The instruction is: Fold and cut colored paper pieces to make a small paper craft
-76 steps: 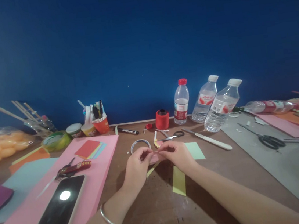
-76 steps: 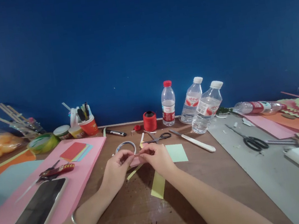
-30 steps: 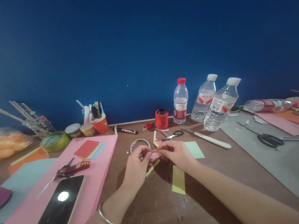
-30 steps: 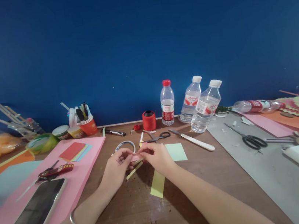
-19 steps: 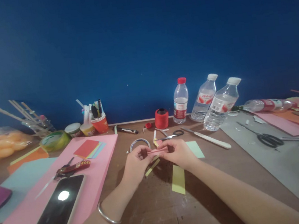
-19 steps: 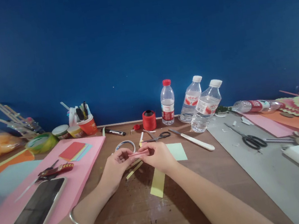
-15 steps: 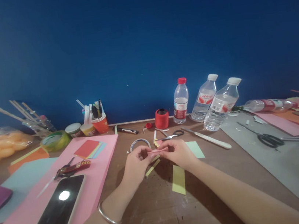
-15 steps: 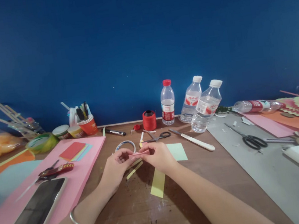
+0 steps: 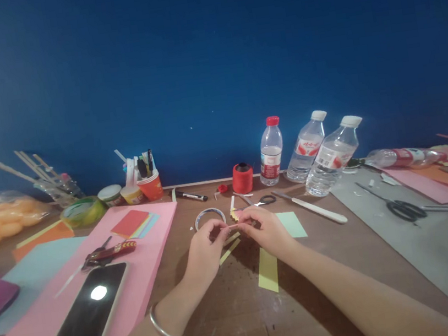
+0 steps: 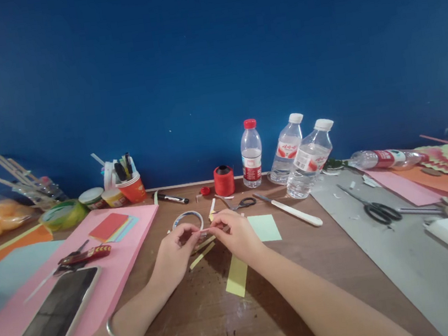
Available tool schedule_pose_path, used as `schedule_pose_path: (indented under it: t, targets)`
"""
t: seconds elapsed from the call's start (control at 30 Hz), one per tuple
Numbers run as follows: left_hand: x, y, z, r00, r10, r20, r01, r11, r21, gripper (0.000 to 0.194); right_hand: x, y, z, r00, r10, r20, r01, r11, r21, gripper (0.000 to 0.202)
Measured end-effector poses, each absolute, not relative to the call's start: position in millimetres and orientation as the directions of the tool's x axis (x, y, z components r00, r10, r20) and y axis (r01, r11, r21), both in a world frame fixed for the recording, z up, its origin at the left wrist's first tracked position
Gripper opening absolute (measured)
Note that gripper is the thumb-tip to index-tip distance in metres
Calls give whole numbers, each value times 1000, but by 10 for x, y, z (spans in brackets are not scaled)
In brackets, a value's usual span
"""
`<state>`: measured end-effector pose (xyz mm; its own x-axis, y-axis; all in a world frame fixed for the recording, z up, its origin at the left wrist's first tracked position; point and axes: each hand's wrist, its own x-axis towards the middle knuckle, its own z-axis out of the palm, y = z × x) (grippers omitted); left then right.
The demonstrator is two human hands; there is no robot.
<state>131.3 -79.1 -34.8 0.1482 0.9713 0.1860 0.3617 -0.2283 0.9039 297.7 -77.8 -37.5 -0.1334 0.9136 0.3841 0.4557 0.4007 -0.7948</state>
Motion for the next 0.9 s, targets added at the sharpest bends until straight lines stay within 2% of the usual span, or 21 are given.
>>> schedule_pose_path:
  t: [0.23,0.37,0.57,0.67,0.9]
  targets:
    - [1315,-821,-322,255,939,232,388,-319,865,11,2954,-831,-384,-281,874,397,469,485,-738,8]
    - [1318,-831,-349,227,946,231,402,-307,863,11,2965,-836,-367,-280,874,398,500,486,-717,9]
    - [1317,-821,-359,149,984,96,229,-129,965,11,3019,-815,-306,-217,913,346,471,409,-782,10]
    - [1303,-803,-339,123,989,77,183,-99,978,11,3058,-790,-284,-146,932,331,501,358,-788,12]
    - [1298,-769,-334,101,993,62,109,-73,991,11,3071,-742,-285,-85,976,199,409,217,-886,17]
